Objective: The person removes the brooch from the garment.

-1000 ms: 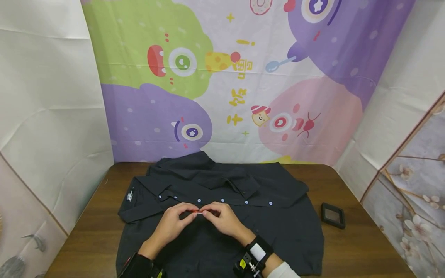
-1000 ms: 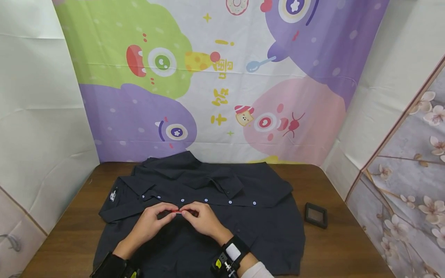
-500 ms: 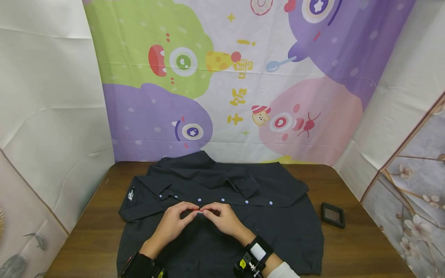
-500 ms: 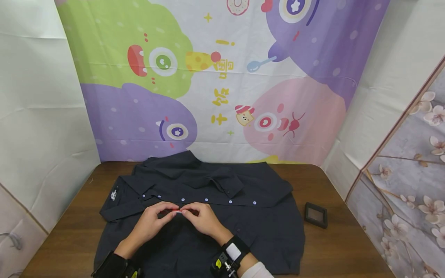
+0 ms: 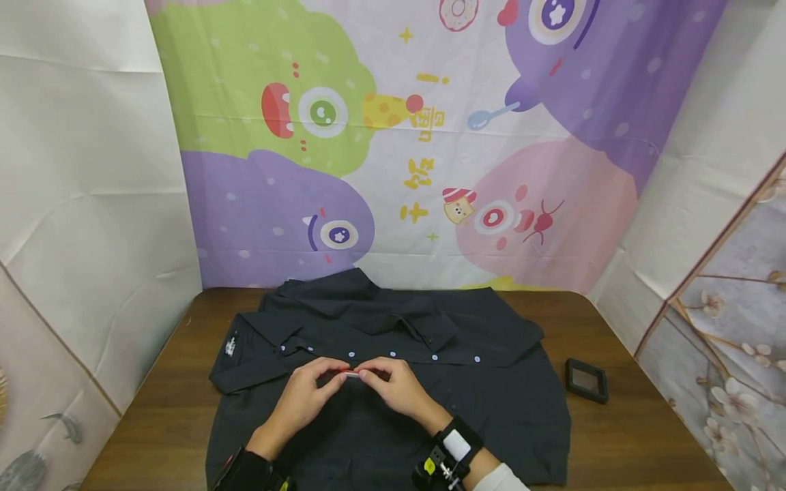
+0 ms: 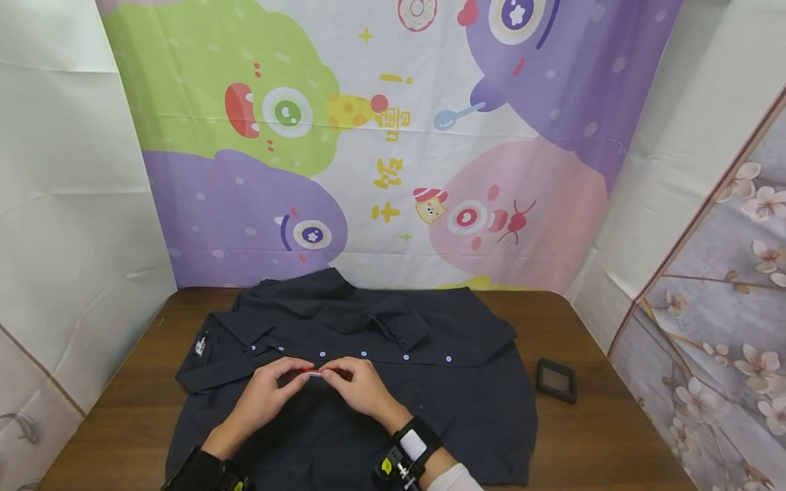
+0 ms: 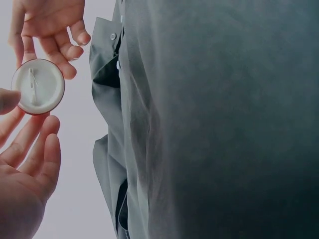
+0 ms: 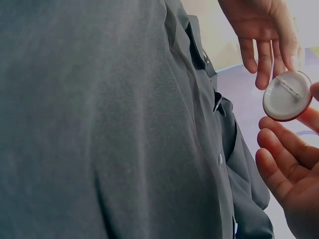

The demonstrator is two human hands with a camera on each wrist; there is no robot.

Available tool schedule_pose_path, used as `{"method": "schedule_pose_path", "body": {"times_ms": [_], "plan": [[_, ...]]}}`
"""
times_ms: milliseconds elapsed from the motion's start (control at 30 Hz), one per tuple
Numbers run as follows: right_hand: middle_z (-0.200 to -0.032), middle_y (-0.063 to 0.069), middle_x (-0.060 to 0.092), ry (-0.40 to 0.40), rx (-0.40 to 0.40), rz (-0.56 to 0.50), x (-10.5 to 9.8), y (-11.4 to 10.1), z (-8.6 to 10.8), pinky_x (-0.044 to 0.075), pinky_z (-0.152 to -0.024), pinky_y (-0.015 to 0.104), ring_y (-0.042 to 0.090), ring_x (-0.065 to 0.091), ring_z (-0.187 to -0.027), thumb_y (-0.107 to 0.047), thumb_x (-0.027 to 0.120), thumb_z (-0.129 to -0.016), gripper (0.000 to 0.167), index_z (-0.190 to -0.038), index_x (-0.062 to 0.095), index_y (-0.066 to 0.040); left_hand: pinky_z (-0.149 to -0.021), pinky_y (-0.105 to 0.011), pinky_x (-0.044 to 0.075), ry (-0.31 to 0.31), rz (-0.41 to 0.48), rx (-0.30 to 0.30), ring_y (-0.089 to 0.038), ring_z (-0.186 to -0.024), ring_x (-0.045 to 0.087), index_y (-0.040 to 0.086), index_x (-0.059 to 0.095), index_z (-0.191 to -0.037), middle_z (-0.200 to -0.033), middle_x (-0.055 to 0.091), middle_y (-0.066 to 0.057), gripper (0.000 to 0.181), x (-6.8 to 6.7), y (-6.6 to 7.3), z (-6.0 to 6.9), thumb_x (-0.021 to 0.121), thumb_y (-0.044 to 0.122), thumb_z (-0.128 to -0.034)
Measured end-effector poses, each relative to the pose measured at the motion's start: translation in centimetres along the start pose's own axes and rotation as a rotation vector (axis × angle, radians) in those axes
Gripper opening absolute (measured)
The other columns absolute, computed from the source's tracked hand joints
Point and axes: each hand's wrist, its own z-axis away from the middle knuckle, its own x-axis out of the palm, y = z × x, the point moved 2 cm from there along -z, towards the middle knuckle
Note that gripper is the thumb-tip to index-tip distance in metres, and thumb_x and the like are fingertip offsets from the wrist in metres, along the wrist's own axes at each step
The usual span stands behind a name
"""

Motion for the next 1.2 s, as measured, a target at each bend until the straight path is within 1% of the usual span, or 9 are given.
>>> {"method": "schedule_pose_path", "body": {"times_ms": [133, 333, 533, 733, 767, 800, 933, 1033, 1200], "plan": [[-0.099, 0.017, 0.074, 0.015, -0.002, -0.015, -0.1, 0.0, 0.0, 0.05, -0.073, 0.016, 0.0, 0.059, -0.083, -0.006, 0.062, -0.093, 0.017, -0.102, 0.073, 0.003, -0.077, -0.03, 0.057, 0.018, 0.01, 0.012, -0.005, -0.084, 0.065, 0.012, 0.074, -0.1, -0.095, 0.072, 0.004, 0.015, -0.1, 0.0, 0.0, 0.073, 0.008, -0.0852], [-0.099, 0.016, 0.074, 0.017, 0.008, -0.02, -0.1, 0.1, 0.1, 0.051, -0.075, 0.016, 0.0, 0.06, -0.086, -0.007, 0.062, -0.094, 0.017, -0.103, 0.073, 0.003, -0.075, -0.026, 0.056, 0.036, 0.02, 0.026, -0.003, -0.083, 0.064, 0.015, 0.074, -0.097, -0.093, 0.072, 0.005, 0.015, -0.1, 0.0, 0.1, 0.073, 0.006, -0.0847], [-0.099, 0.017, 0.074, 0.019, -0.001, -0.023, -0.1, 0.2, 0.0, 0.051, -0.074, 0.016, -0.001, 0.06, -0.085, -0.007, 0.061, -0.094, 0.018, -0.102, 0.073, 0.004, -0.074, -0.026, 0.057, 0.054, 0.028, 0.046, -0.002, -0.082, 0.063, 0.014, 0.074, -0.097, -0.092, 0.073, 0.004, 0.015, 0.0, 0.0, 0.0, 0.073, 0.005, -0.0846], [-0.099, 0.015, 0.075, 0.028, 0.018, -0.016, 0.9, 3.5, -0.5, 0.05, -0.071, 0.016, -0.003, 0.057, -0.08, -0.01, 0.062, -0.095, 0.018, -0.103, 0.073, 0.001, -0.073, -0.026, 0.057, 0.065, 0.037, 0.064, -0.002, -0.081, 0.064, 0.012, 0.074, -0.096, -0.091, 0.073, 0.003, 0.015, 0.0, 0.1, 0.0, 0.074, 0.004, -0.0833], [-0.099, 0.014, 0.075, 0.033, 0.022, -0.014, 1.0, 4.1, -0.6, 0.05, -0.071, 0.016, -0.002, 0.057, -0.08, -0.011, 0.062, -0.095, 0.018, -0.103, 0.074, -0.001, -0.074, -0.026, 0.058, 0.063, 0.039, 0.064, -0.003, -0.081, 0.064, 0.011, 0.074, -0.096, -0.091, 0.073, 0.003, 0.015, 0.0, 0.1, 0.0, 0.074, 0.004, -0.0831], [-0.099, 0.013, 0.075, 0.039, 0.02, -0.015, 1.0, 4.2, -0.6, 0.05, -0.07, 0.016, -0.003, 0.057, -0.08, -0.012, 0.063, -0.095, 0.018, -0.103, 0.074, -0.002, -0.074, -0.027, 0.058, 0.059, 0.041, 0.062, -0.003, -0.082, 0.065, 0.011, 0.074, -0.097, -0.092, 0.073, 0.002, 0.016, 0.0, 0.1, 0.0, 0.074, 0.004, -0.0828], [-0.097, 0.009, 0.075, 0.062, 0.012, -0.018, 0.9, 4.2, -0.6, 0.049, -0.069, 0.016, -0.002, 0.057, -0.078, -0.018, 0.064, -0.094, 0.017, -0.101, 0.075, -0.006, -0.076, -0.029, 0.058, 0.034, 0.047, 0.03, -0.008, -0.084, 0.068, 0.012, 0.074, -0.099, -0.094, 0.073, 0.003, 0.019, -0.1, 0.2, -0.1, 0.076, 0.005, -0.0814], [-0.095, 0.008, 0.075, 0.072, 0.007, -0.016, 0.8, 4.0, -0.7, 0.049, -0.068, 0.016, -0.001, 0.056, -0.076, -0.02, 0.064, -0.094, 0.018, -0.099, 0.075, -0.007, -0.077, -0.029, 0.058, 0.013, 0.041, 0.012, -0.012, -0.086, 0.07, 0.013, 0.073, -0.102, -0.096, 0.073, 0.002, 0.024, -0.1, 0.2, -0.1, 0.078, 0.005, -0.0792], [-0.088, 0.012, 0.073, 0.063, 0.02, -0.028, 0.8, 3.9, -0.7, 0.049, -0.063, 0.017, -0.002, 0.056, -0.071, -0.021, 0.063, -0.095, 0.02, -0.1, 0.075, -0.005, -0.077, -0.031, 0.058, -0.001, 0.02, 0.022, -0.016, -0.086, 0.071, 0.011, 0.072, -0.103, -0.097, 0.073, 0.001, 0.03, -0.2, 0.1, -0.1, 0.08, 0.004, -0.0756]]}}
